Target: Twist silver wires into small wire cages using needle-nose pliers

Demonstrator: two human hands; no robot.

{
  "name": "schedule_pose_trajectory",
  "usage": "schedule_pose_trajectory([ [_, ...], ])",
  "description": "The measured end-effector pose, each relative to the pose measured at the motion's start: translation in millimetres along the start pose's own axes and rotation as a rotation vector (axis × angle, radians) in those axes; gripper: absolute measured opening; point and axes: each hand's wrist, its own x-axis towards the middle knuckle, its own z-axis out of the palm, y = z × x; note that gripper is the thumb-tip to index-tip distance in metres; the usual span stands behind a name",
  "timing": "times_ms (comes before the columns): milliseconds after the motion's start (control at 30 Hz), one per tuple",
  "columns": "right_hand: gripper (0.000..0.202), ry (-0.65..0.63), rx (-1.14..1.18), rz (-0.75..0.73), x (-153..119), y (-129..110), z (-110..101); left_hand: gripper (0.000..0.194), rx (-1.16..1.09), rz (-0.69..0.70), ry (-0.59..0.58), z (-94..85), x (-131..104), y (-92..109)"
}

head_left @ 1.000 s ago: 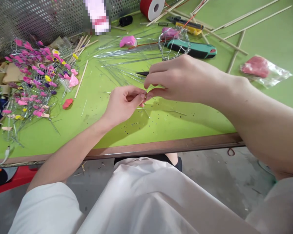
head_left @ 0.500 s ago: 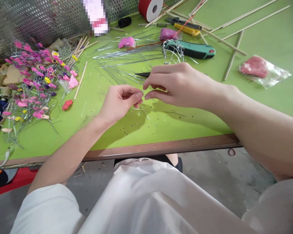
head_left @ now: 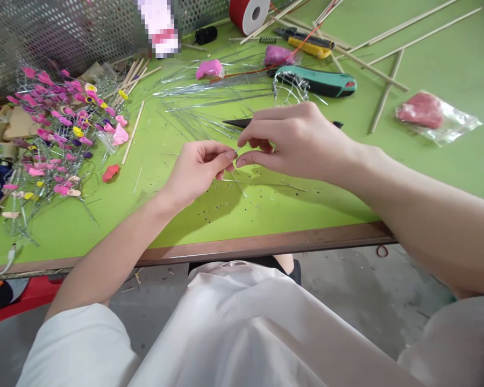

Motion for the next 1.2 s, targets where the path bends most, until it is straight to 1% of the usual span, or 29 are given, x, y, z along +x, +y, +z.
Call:
schedule_pose_trajectory([
  [200,0.019,-0.016,-0.115,0.005,0.1,-2.9,2.4,0.024,-0.009,-0.062,0.019,1.2,0.6,0.8],
  [333,0.017,0.011,-0.113,0.031,0.4,-1.5,3.7,0.022,-0.014,-0.074,0.035,0.6,0.7,1.1],
  [600,0.019,0.028,-0.126,0.09,-0.9,-4.6,0.3,0.019,-0.083,-0.103,0.013,-0.3,-1.7,8.5],
  [700,0.019,0.032,-0.135,0.06,-1.7,-2.9,2.5,0.021,-0.056,-0.108,0.01,-0.5,-2.7,9.6],
  [800,0.022,0.022,-0.141,0.028,-1.8,-1.9,4.4,0.03,-0.018,-0.117,-0.021,-0.8,-3.2,9.2],
  [1000,0.018,-0.017,-0.186,0.062,-0.7,-7.2,1.4,0.03,0.038,-0.102,-0.006,-0.6,-3.4,10.4],
  [1100,0.02,-0.027,-0.203,0.066,-1.3,-9.1,1.0,0.031,0.07,-0.088,-0.009,-0.5,-3.2,10.6],
  [1200,0.021,-0.028,-0.212,0.101,-2.7,-10.6,1.2,0.032,0.089,-0.081,-0.015,-0.5,-2.8,10.3],
])
